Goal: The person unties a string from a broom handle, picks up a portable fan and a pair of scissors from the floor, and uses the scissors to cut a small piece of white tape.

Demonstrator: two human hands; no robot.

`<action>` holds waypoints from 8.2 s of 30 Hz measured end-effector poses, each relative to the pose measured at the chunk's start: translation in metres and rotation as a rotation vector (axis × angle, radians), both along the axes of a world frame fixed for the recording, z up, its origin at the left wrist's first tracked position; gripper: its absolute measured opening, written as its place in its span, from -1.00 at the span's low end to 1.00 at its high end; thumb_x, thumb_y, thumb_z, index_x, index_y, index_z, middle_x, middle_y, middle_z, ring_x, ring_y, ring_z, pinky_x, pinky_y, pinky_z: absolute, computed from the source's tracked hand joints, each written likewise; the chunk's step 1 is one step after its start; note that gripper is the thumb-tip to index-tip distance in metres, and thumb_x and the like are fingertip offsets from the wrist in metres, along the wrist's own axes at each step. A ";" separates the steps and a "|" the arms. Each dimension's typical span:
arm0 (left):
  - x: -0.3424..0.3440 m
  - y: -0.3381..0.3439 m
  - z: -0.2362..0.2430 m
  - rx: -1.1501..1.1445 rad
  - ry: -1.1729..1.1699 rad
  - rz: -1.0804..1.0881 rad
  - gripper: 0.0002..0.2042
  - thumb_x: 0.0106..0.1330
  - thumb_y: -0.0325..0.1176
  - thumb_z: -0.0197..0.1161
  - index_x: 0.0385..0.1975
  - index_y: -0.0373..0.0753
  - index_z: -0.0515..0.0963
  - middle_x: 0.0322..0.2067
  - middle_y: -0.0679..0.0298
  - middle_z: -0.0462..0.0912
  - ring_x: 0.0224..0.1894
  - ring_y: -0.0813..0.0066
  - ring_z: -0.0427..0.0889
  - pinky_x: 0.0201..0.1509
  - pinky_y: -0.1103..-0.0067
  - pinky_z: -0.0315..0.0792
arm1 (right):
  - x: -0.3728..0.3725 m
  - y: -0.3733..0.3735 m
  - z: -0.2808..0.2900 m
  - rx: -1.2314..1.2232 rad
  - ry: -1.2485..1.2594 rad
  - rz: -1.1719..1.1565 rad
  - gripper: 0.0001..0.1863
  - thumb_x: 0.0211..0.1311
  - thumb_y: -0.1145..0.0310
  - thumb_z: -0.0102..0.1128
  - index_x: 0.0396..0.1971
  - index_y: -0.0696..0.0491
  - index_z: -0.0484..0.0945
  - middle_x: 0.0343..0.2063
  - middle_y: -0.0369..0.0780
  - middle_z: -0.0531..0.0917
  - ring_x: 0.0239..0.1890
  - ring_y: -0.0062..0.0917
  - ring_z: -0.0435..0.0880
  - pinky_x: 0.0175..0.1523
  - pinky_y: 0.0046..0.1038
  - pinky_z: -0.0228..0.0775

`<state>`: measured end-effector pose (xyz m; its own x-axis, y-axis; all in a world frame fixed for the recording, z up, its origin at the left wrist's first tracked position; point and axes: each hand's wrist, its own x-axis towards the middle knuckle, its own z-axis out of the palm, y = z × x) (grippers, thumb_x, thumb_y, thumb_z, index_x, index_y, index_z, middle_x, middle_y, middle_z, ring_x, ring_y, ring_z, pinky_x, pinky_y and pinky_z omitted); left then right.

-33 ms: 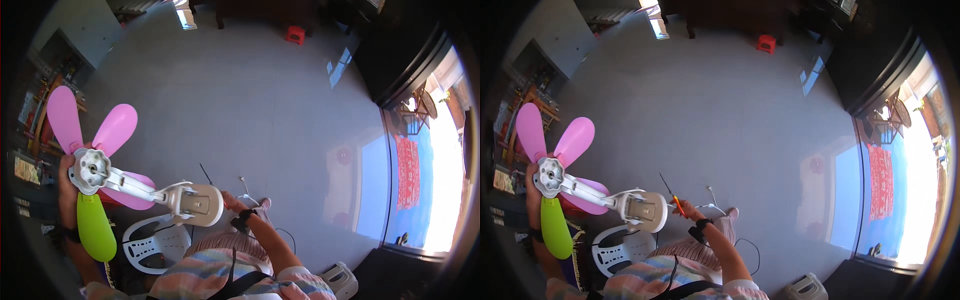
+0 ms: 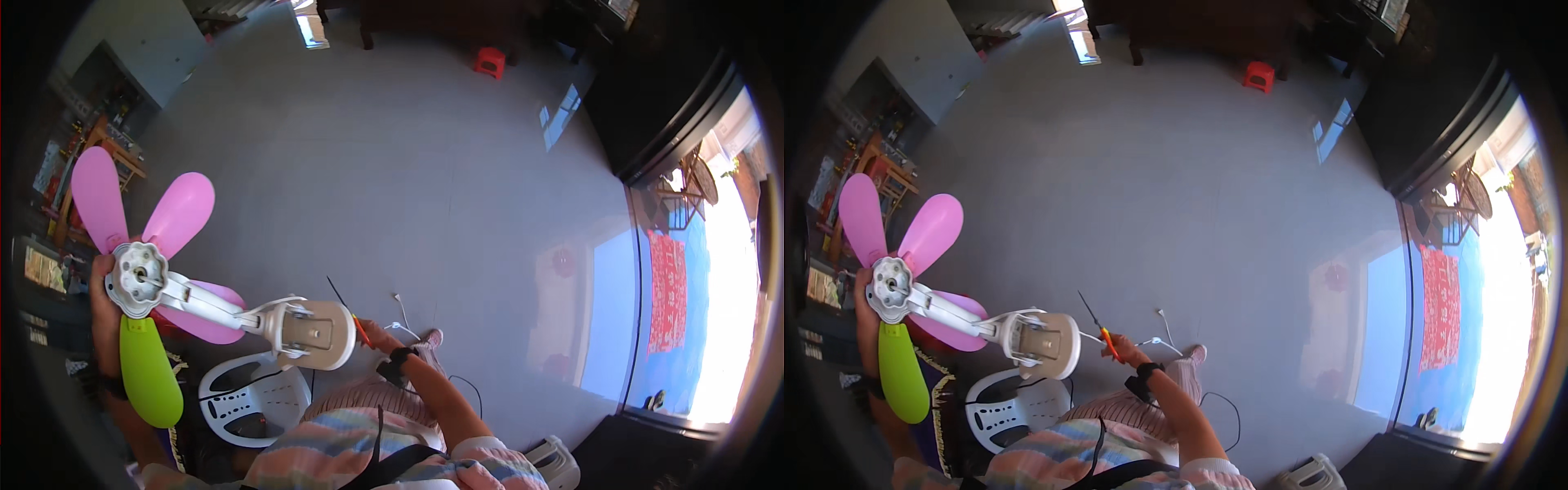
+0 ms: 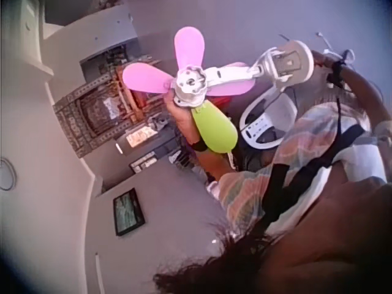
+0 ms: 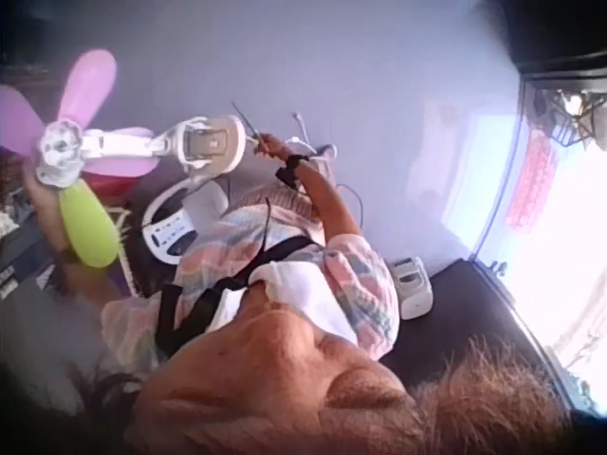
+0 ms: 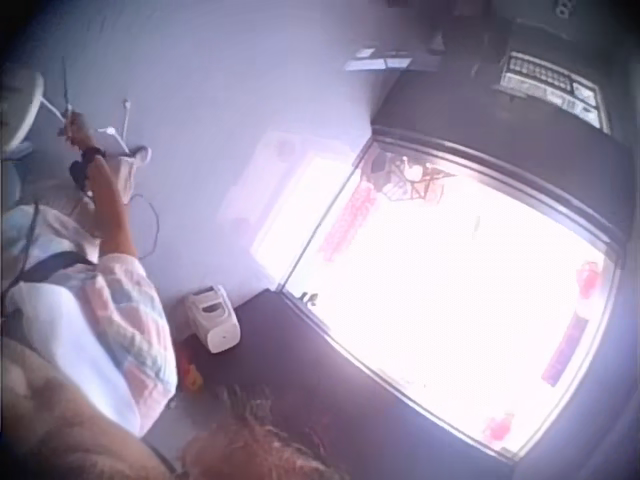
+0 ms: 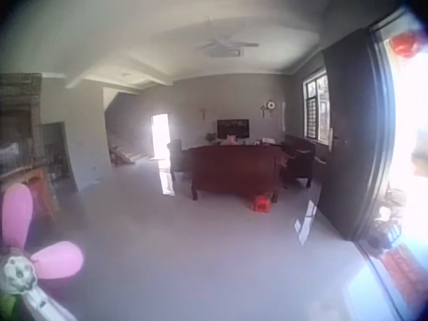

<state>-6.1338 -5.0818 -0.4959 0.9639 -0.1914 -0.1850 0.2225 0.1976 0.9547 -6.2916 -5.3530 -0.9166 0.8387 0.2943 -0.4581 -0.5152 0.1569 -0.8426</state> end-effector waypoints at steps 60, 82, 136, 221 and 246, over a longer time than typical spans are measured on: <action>0.753 -0.003 -0.255 0.365 0.597 0.276 -0.44 0.01 0.15 0.02 -0.19 -0.22 0.28 -0.37 0.18 0.41 -0.32 0.40 0.48 -0.32 0.50 0.39 | 0.965 -0.179 0.262 -0.366 -0.660 -0.758 -0.84 0.02 0.33 0.04 -0.48 0.05 0.28 -0.71 -0.35 0.27 -0.58 -0.68 0.29 -0.38 -0.59 0.18; 1.180 0.023 -0.307 0.020 0.620 0.487 -0.64 0.06 -0.01 -0.01 -0.36 -0.18 0.42 -0.44 0.25 0.52 -0.46 0.46 0.55 -0.39 0.51 0.46 | 1.391 -0.205 0.292 -0.395 -0.649 -0.818 -0.93 -0.06 0.50 0.01 -0.57 0.14 0.32 -0.76 -0.26 0.35 -0.75 -0.66 0.29 -0.66 -0.69 0.11; 2.323 0.050 -0.304 0.462 0.403 0.782 -0.59 -0.08 -0.19 0.26 -0.35 -0.29 0.28 -0.50 0.26 0.40 -0.44 0.49 0.45 -0.36 0.63 0.38 | 2.557 -0.110 0.187 -0.115 -0.506 -0.608 -0.87 0.04 0.39 0.00 -0.57 0.07 0.29 -0.78 -0.31 0.34 -0.82 -0.67 0.31 -0.75 -0.67 0.17; 4.098 0.308 -0.331 0.029 0.414 1.438 -0.68 0.04 -0.10 0.11 -0.37 -0.21 0.29 -0.55 0.33 0.43 -0.59 0.57 0.49 -0.65 0.66 0.41 | 4.498 0.240 0.198 -0.372 -0.500 -0.109 -0.80 0.03 0.32 0.03 -0.62 0.13 0.36 -0.78 -0.30 0.37 -0.75 -0.70 0.32 -0.62 -0.69 0.15; 4.384 0.621 -0.343 -0.116 0.533 1.593 -0.72 0.11 -0.13 0.02 -0.36 -0.22 0.31 -0.49 0.28 0.45 -0.48 0.49 0.53 -0.47 0.58 0.46 | 4.917 0.692 0.247 -0.183 -0.909 0.064 -0.80 -0.02 0.31 0.05 -0.61 0.13 0.35 -0.79 -0.27 0.41 -0.75 -0.65 0.37 -0.56 -0.66 0.19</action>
